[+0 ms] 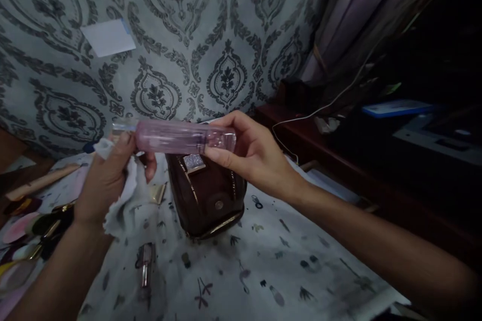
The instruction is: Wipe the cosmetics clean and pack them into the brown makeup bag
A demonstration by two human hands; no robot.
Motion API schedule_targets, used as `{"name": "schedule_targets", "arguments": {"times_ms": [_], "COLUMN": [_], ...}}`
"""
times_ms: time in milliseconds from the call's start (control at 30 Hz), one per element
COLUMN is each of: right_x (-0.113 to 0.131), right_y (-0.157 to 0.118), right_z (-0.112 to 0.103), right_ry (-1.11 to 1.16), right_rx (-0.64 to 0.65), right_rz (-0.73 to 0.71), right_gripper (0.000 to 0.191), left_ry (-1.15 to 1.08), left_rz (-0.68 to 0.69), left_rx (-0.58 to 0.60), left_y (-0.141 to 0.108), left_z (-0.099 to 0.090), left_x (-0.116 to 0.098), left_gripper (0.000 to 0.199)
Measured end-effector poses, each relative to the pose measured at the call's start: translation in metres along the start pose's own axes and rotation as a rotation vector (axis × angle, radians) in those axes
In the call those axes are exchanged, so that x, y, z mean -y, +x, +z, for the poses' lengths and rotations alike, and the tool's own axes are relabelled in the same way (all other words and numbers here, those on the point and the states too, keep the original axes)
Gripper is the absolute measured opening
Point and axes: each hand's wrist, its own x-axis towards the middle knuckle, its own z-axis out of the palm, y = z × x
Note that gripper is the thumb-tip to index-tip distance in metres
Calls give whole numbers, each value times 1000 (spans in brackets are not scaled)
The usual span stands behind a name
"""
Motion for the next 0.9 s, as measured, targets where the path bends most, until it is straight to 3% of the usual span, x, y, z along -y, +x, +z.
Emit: {"name": "schedule_targets", "arguments": {"times_ms": [100,167,300,500,800,900], "right_x": [-14,-24,-42,-56,-71,-73], "right_y": [-1,-3,-8,-16,-22,-23], "right_z": [-8,-11,-13,-16,-18,-19], "right_ry": [-114,-214,-226,-197,-215,-204], "right_rx": [44,5,-114,-143,-159,-145], "right_rz": [-106,-109,-42,53,27,26], "right_gripper": [47,54,40,29,23,24], "left_ry": [109,297,851,1234,1507,1555], "left_rz": [158,250,427,334,251,224], "left_rx": [108,173,389,552,831,854], "left_y": [4,11,33,51,61,64], "left_z": [4,7,20,44,58,58], "left_x": [-15,-21,-17,-5,-8,-7], "left_gripper": [18,26,42,43,37,37]}}
